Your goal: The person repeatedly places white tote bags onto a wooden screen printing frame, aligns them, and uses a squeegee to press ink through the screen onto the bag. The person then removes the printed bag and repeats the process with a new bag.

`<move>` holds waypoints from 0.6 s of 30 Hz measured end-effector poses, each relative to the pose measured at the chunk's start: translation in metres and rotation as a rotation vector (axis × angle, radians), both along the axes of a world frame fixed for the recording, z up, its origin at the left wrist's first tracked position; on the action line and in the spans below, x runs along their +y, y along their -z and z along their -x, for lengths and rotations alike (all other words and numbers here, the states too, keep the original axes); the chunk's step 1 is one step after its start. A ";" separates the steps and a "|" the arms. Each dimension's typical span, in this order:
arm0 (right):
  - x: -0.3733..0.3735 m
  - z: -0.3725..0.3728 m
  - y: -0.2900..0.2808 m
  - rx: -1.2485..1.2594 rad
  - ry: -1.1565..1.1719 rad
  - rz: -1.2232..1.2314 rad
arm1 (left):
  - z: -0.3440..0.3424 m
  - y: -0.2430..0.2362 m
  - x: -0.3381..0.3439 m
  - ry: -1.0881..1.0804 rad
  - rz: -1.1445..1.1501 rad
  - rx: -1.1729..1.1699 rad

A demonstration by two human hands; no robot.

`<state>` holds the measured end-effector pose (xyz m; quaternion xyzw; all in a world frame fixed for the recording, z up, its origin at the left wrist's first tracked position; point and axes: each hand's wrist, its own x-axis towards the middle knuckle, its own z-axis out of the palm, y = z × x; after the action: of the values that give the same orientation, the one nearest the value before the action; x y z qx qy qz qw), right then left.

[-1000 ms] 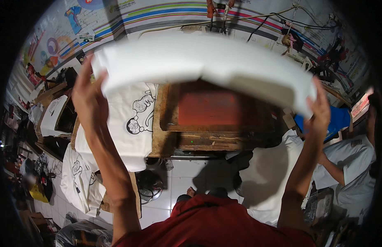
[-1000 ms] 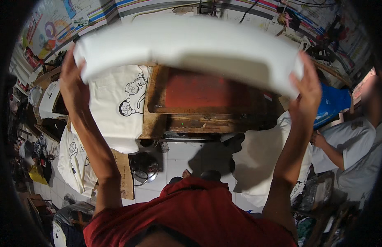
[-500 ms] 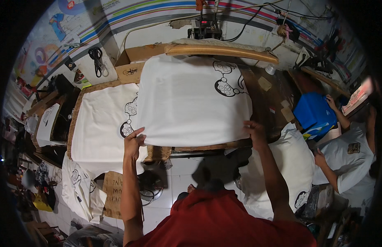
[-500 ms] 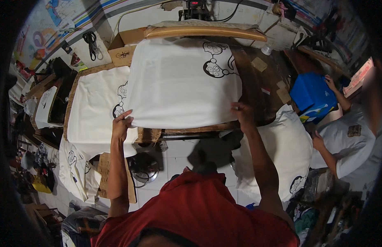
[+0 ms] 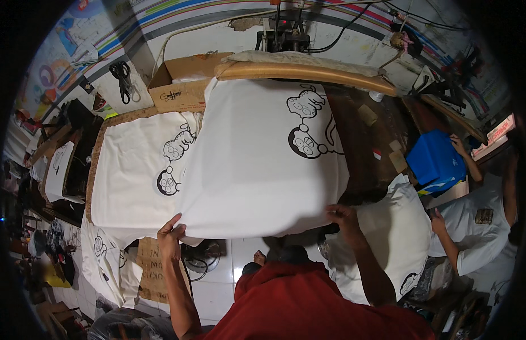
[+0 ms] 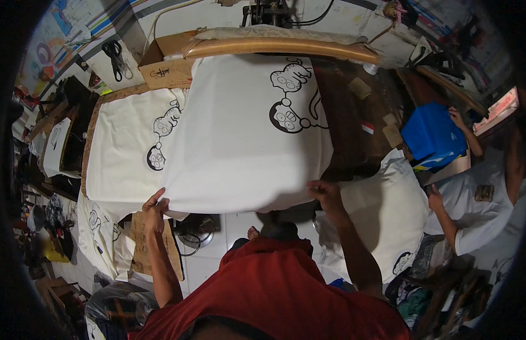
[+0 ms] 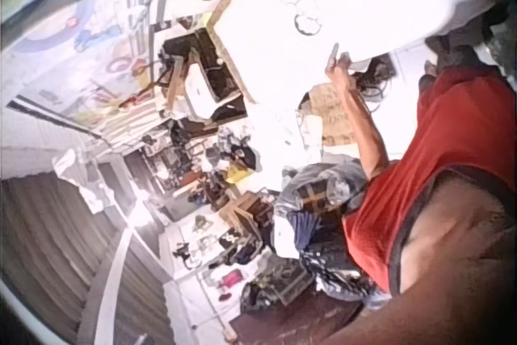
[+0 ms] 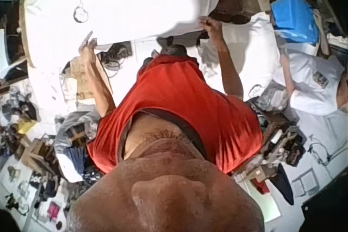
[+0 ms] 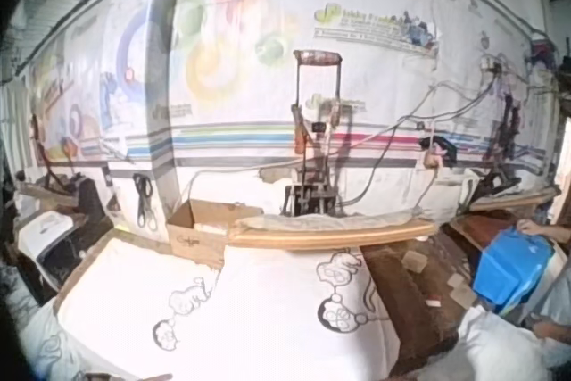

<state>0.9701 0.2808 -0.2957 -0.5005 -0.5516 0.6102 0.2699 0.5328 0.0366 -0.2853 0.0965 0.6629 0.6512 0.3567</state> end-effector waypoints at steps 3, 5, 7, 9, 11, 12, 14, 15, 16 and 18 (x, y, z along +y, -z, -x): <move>-0.005 0.000 0.007 0.041 -0.043 -0.025 | 0.000 0.006 -0.006 -0.046 0.033 -0.032; -0.006 -0.001 0.015 0.066 -0.045 0.016 | 0.003 0.014 -0.007 -0.064 0.052 -0.040; -0.006 -0.003 0.023 0.069 -0.063 0.055 | 0.006 0.022 -0.008 -0.067 0.058 -0.028; -0.004 -0.004 0.029 0.072 -0.093 0.072 | 0.011 0.029 -0.009 -0.072 0.095 -0.054; 0.002 -0.002 0.026 -0.076 -0.196 0.091 | 0.015 0.031 -0.007 -0.061 0.134 -0.012; 0.008 -0.001 0.018 -0.191 -0.239 0.131 | 0.014 0.030 -0.003 -0.052 0.163 0.035; 0.027 0.001 -0.015 -0.290 -0.619 -0.013 | 0.010 0.023 0.014 -0.069 0.276 0.290; 0.040 0.007 -0.039 -0.442 -0.807 -0.027 | 0.005 0.018 0.027 -0.099 0.355 0.498; 0.060 0.012 -0.070 -0.373 -0.942 -0.095 | -0.001 0.012 0.045 -0.141 0.453 0.684; 0.109 0.015 -0.157 -0.227 -0.969 0.227 | -0.017 0.006 0.093 -0.074 0.200 0.884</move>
<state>0.9555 0.3894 -0.1386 -0.2765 -0.6763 0.6633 -0.1618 0.5502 0.1292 -0.2915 0.3062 0.8143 0.4925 0.0235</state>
